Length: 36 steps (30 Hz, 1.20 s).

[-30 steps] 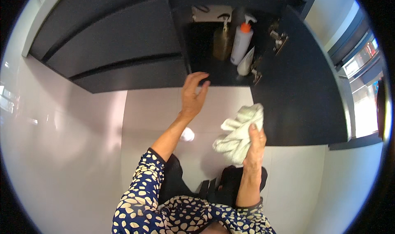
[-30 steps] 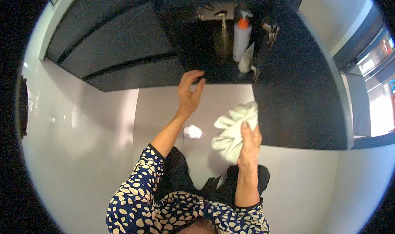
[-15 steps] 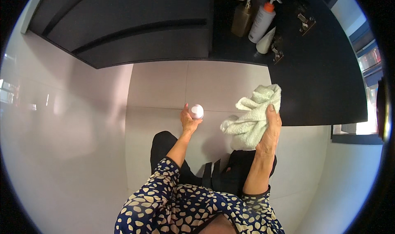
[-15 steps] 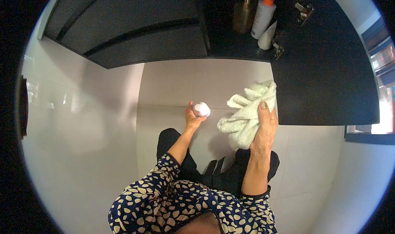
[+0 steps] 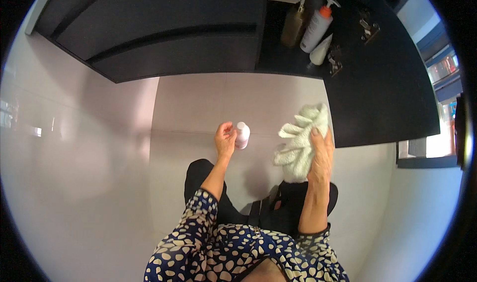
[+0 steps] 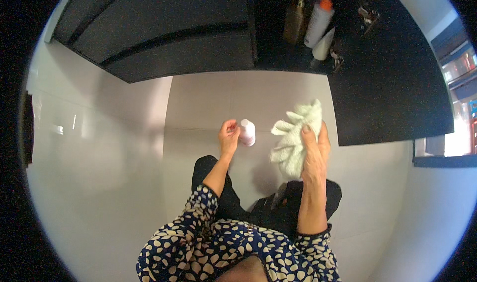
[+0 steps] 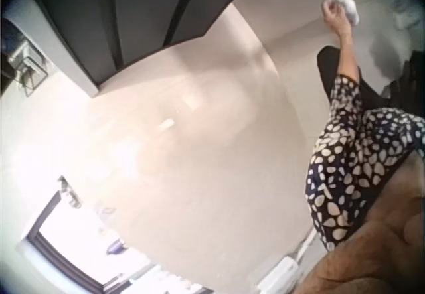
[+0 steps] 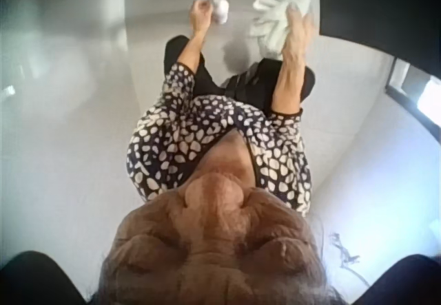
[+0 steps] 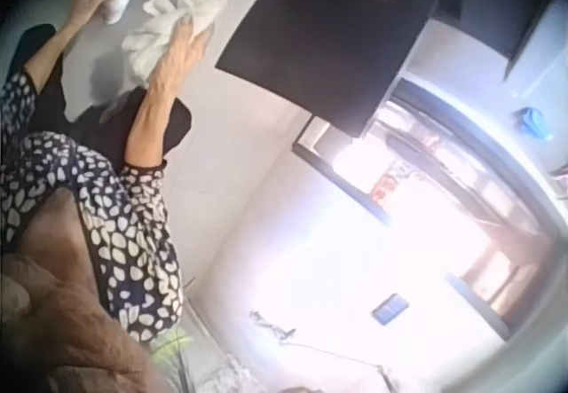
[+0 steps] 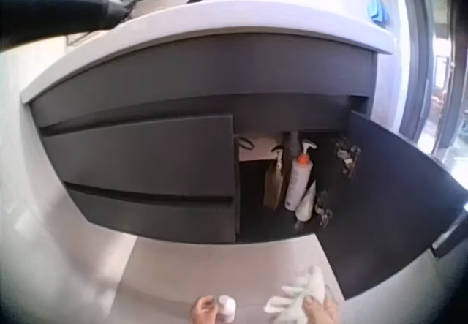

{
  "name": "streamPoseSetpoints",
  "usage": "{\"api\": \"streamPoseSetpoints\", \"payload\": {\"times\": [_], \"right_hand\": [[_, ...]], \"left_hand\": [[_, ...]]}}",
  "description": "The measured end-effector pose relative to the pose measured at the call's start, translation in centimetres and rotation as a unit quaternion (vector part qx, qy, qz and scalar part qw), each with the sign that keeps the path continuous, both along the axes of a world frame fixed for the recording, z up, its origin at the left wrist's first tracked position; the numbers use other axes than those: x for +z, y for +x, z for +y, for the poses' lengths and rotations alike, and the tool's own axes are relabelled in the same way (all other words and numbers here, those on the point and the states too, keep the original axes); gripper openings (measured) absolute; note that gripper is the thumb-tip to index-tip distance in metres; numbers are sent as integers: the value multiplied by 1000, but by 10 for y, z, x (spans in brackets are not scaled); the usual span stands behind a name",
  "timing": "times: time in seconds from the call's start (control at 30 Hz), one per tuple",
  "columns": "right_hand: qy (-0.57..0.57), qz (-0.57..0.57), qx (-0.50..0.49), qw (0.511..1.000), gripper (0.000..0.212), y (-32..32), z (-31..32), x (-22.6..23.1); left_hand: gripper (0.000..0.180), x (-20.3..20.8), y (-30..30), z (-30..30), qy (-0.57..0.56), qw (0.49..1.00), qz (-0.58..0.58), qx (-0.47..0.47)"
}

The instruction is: The person cleans a bathroom vanity area using a white cloth. They wipe the exterior of a cabinet door, then clean the sink basin and countertop. The person handles several items, including a green soap dispenser, a ceramic jar with a wooden lid, and a metal bowl, wiping each one individually before placing them back. They also wipe the wall area near the window.

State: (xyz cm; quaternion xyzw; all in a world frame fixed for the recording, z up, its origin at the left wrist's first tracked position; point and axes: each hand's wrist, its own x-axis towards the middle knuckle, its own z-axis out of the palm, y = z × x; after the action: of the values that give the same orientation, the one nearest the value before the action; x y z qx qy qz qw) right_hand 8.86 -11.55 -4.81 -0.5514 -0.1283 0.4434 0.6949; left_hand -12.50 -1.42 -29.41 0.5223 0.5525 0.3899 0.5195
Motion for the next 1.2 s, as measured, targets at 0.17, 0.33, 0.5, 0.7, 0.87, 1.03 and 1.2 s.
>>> {"api": "streamPoseSetpoints", "payload": {"times": [0.17, 0.33, 0.5, 0.7, 0.87, 1.03, 1.2], "right_hand": [[-30, 15, 0, 999, 50, -8, 11, -16], [19, 26, -26, 999, 48, -22, -13, 0], [56, 93, -69, 992, 50, -15, -37, 7], [62, 86, -60, 993, 52, -19, -44, 17], [56, 79, -59, 994, 54, -25, -47, 26], [30, 80, -53, 995, 57, -30, -57, 20], [37, 89, -70, 993, 55, -28, -65, 13]], "left_hand": [[40, -4, 17, -6, 84, 955, 261, -115], [52, -66, 22, -36, 75, 882, 381, -266], [57, -64, 28, -80, 99, 866, 430, -237], [46, -80, 6, -64, 234, 809, 418, -340], [50, -39, 10, -33, 282, 607, 527, -523], [42, -79, 18, -40, 388, 480, 557, -556], [49, -50, 20, -35, 215, 631, 520, -534]]}}
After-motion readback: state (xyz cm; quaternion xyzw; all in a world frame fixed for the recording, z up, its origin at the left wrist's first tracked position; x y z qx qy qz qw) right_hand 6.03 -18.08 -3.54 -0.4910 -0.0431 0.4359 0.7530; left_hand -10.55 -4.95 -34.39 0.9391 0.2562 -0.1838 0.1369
